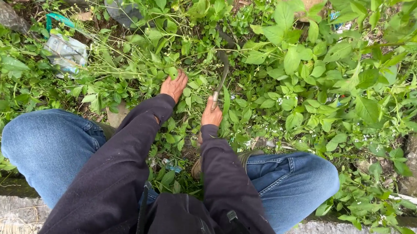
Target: The person sits cross-legged on the ground and uses a sickle to cut weeds and grass. They gather the vegetation with one hand and slice through the stems with the tool, repeating the process to clear the area.
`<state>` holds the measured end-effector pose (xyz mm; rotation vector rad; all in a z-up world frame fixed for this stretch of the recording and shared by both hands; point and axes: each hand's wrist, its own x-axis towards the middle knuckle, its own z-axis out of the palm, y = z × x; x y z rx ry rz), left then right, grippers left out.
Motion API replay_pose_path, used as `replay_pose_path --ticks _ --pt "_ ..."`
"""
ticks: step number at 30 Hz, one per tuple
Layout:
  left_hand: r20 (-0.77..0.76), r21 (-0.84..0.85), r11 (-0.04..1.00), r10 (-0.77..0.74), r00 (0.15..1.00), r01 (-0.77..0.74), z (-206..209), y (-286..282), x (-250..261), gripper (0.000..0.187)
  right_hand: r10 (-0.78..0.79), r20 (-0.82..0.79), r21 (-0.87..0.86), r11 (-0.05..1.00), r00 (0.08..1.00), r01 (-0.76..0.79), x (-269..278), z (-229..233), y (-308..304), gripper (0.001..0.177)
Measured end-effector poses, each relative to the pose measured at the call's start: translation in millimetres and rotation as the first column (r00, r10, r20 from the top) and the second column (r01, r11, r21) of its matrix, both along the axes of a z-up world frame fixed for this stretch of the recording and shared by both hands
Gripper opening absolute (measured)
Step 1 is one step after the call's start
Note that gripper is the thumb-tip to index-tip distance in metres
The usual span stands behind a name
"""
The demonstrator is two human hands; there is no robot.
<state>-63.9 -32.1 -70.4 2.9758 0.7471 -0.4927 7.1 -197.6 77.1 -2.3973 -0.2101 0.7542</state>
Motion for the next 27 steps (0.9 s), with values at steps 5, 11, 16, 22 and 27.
replay_pose_path --ticks 5,11,16,22,27 --pt "-0.507 0.612 0.634 -0.143 0.85 0.472 35 -4 18 0.074 0.014 0.1 0.18 0.983 0.995 -0.032 49 -38 9 0.07" --pt "0.192 0.09 0.992 -0.106 0.976 0.09 132 22 23 0.101 0.245 -0.047 -0.052 0.968 0.968 -0.247 32 -42 4 0.083" --pt "0.125 -0.127 0.99 0.081 0.989 -0.065 92 44 37 0.114 0.14 0.074 0.04 0.989 0.987 -0.143 19 -5 3 0.073" --pt "0.191 -0.113 0.988 0.125 0.974 -0.104 73 38 32 0.081 0.018 0.182 0.105 0.994 0.983 -0.037 44 -7 13 0.074" --pt "0.148 -0.166 0.977 0.157 0.976 -0.132 84 41 32 0.088 0.173 0.065 -0.117 0.979 0.983 -0.164 29 -22 -8 0.09"
